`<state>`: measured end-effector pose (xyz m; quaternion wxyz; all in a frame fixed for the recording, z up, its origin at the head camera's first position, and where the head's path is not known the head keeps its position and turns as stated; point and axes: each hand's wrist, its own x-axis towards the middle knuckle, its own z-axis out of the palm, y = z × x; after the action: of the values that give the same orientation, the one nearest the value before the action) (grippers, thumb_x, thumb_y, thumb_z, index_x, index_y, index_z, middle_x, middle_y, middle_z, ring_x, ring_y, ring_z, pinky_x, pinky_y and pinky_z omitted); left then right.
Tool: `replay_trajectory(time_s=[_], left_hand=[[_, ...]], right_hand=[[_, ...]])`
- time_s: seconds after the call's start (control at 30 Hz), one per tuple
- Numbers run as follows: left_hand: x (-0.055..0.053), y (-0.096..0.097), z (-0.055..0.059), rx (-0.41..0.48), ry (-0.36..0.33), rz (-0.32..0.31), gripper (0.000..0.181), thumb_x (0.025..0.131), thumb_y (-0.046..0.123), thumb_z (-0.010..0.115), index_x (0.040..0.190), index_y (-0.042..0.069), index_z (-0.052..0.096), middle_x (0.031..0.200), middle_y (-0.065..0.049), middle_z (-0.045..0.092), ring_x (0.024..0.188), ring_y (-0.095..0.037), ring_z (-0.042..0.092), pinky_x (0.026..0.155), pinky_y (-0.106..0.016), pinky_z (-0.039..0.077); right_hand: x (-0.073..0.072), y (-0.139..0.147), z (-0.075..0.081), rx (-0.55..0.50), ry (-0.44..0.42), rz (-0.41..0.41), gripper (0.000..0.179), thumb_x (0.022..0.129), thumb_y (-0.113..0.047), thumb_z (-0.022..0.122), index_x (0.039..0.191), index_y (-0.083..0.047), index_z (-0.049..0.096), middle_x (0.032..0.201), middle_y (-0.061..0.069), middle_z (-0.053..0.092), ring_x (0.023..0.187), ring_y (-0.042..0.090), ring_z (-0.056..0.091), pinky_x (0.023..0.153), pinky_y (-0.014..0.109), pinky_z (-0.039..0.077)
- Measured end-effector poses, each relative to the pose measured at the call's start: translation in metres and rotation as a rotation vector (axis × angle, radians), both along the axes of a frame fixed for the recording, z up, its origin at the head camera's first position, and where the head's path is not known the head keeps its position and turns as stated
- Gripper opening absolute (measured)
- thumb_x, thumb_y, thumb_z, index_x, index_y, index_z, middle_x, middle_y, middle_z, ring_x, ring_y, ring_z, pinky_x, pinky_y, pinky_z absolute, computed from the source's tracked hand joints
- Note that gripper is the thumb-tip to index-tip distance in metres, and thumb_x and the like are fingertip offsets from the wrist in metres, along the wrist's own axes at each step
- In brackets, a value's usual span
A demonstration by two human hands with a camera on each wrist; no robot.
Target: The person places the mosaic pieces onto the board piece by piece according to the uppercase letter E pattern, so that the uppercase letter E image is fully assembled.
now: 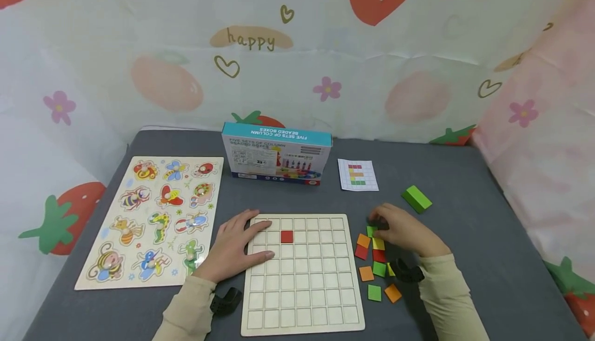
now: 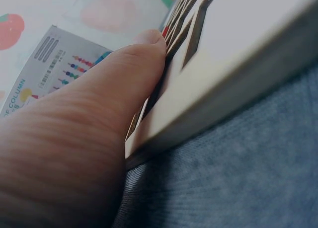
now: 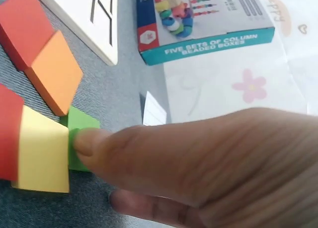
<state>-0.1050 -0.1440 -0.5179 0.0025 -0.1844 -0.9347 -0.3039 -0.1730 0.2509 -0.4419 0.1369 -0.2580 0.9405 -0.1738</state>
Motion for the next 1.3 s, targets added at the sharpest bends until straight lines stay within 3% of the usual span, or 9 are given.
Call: replay_trajectory(time_s=[0.37, 0.57, 0.83, 1.3], left_hand=[[-0.0017, -0.0004, 0.0022, -0.003, 0.000, 0.000, 0.069, 0.082, 0.066, 0.060, 0.142, 0.033, 0.047, 0.154, -0.003, 0.031, 0.144, -0.027, 0.021, 0.111, -0.056, 0.019], [-0.0015, -0.0008, 0.0023, -0.004, 0.034, 0.008, 0.065, 0.084, 0.061, 0.062, 0.140, 0.030, 0.050, 0.152, -0.006, 0.035, 0.143, -0.029, 0.025, 0.109, -0.058, 0.021], [-0.0010, -0.0011, 0.0027, -0.008, 0.038, 0.015, 0.064, 0.084, 0.060, 0.063, 0.139, 0.031, 0.051, 0.152, -0.006, 0.035, 0.143, -0.030, 0.025, 0.109, -0.059, 0.021], [-0.0012, 0.0002, -0.0009, -0.013, 0.029, 0.010, 0.062, 0.086, 0.061, 0.059, 0.140, 0.032, 0.050, 0.152, -0.004, 0.034, 0.143, -0.028, 0.024, 0.109, -0.058, 0.021]], right_hand=[[-0.0030, 0.0018, 0.0025, -0.014, -0.033, -0.007, 0.025, 0.083, -0.010, 0.074, 0.105, -0.005, 0.062, 0.102, 0.007, 0.059, 0.092, 0.023, 0.057, 0.080, 0.041, 0.051], [-0.0057, 0.0022, 0.0017, -0.019, -0.041, -0.020, 0.027, 0.082, -0.010, 0.075, 0.105, -0.004, 0.062, 0.102, 0.008, 0.059, 0.093, 0.024, 0.057, 0.081, 0.042, 0.050], [-0.0058, -0.0009, -0.0022, 0.004, -0.028, 0.002, 0.032, 0.081, -0.017, 0.078, 0.105, -0.005, 0.062, 0.103, 0.006, 0.058, 0.091, 0.022, 0.056, 0.081, 0.042, 0.051], [-0.0066, 0.0037, -0.0063, 0.018, 0.009, -0.037, 0.026, 0.085, -0.016, 0.073, 0.106, -0.004, 0.063, 0.101, 0.006, 0.059, 0.088, 0.020, 0.058, 0.078, 0.040, 0.052]])
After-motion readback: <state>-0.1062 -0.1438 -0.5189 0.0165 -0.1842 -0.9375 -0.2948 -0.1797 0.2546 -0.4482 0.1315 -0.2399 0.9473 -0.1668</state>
